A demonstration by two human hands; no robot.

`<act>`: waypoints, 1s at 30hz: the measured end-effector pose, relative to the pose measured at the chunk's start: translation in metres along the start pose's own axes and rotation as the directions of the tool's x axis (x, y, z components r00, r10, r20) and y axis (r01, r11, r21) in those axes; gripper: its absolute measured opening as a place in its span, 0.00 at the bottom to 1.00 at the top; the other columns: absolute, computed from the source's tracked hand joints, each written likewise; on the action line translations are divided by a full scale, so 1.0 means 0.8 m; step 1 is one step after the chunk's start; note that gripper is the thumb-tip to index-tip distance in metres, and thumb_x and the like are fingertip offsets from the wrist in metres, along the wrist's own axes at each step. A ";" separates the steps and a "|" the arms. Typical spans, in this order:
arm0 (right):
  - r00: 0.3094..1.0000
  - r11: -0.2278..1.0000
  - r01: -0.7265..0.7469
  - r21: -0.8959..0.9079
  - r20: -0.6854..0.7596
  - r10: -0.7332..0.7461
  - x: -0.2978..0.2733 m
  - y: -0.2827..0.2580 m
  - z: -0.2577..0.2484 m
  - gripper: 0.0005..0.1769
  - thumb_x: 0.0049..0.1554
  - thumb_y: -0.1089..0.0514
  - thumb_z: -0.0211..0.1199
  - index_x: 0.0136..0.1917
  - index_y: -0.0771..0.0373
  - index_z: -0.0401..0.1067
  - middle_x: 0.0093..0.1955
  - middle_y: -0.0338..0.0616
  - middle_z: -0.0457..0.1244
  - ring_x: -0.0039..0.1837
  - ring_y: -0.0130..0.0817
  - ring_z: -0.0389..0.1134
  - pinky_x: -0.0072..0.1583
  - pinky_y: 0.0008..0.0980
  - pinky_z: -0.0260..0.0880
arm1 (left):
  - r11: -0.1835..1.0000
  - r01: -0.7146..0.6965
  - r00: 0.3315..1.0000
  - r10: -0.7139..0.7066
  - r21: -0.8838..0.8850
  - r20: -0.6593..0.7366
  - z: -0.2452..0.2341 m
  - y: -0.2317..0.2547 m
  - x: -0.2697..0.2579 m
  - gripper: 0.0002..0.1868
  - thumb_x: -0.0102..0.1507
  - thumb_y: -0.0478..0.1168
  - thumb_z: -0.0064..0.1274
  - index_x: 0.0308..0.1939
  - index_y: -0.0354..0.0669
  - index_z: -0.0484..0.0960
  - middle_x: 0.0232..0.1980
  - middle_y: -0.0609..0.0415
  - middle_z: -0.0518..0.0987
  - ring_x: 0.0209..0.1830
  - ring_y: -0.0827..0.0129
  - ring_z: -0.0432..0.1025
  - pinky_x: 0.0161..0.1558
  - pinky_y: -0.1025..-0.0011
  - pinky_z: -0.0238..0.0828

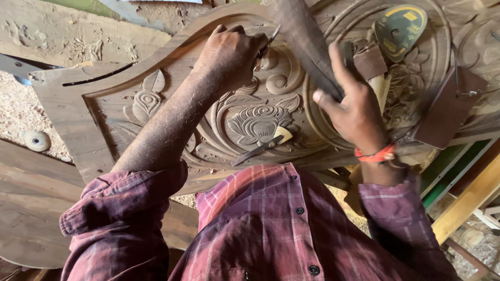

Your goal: The person carves a floral design into a wooden panel using a chisel and mallet. They repeatedly strike the chisel to shape the wood, then brush away sawdust and smooth the surface with a sanding block.

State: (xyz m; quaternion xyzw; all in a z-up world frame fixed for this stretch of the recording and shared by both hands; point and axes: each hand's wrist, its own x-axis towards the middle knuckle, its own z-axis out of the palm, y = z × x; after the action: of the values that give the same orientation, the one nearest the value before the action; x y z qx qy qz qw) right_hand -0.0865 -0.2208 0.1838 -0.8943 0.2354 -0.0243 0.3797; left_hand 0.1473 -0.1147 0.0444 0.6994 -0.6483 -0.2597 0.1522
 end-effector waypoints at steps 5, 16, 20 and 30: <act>0.949 0.904 -0.272 0.331 -0.066 0.309 -0.007 0.001 0.005 0.44 0.61 0.66 0.62 0.83 0.67 0.45 0.77 0.58 0.59 0.68 0.36 0.66 0.68 0.30 0.65 | 0.999 -0.043 0.999 0.043 -0.007 -0.011 0.006 -0.004 -0.001 0.12 0.64 0.36 0.61 0.52 0.45 0.80 0.34 0.54 0.82 0.35 0.66 0.76 0.49 0.57 0.70; 0.956 0.918 -0.224 0.326 -0.108 0.271 -0.030 0.014 0.022 0.44 0.63 0.68 0.63 0.84 0.72 0.42 0.74 0.52 0.60 0.69 0.32 0.63 0.70 0.28 0.65 | 0.997 -0.072 0.997 0.071 0.009 0.024 -0.003 0.007 0.007 0.11 0.63 0.34 0.59 0.49 0.48 0.81 0.32 0.56 0.82 0.34 0.70 0.77 0.51 0.56 0.72; 0.959 0.918 -0.250 0.308 -0.053 0.279 -0.042 0.016 0.032 0.44 0.62 0.68 0.64 0.84 0.72 0.45 0.76 0.54 0.59 0.72 0.32 0.61 0.71 0.28 0.62 | 0.997 -0.077 0.992 0.075 0.014 0.100 0.000 0.006 0.013 0.11 0.67 0.32 0.56 0.52 0.49 0.80 0.34 0.54 0.83 0.30 0.71 0.77 0.47 0.59 0.75; 0.939 0.862 -0.286 0.420 -0.056 0.339 -0.056 0.018 0.039 0.44 0.64 0.64 0.63 0.86 0.69 0.45 0.76 0.47 0.61 0.70 0.28 0.63 0.70 0.25 0.64 | 0.987 -0.158 0.982 0.152 0.042 0.110 0.010 0.004 0.023 0.10 0.69 0.32 0.54 0.54 0.45 0.81 0.42 0.48 0.85 0.29 0.72 0.79 0.30 0.69 0.80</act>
State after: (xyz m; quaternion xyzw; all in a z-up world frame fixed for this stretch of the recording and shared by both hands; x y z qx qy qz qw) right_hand -0.1253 -0.1886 0.1576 -0.7425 0.3909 -0.0680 0.5397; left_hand 0.1403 -0.1321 0.0367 0.6356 -0.7143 -0.2674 0.1193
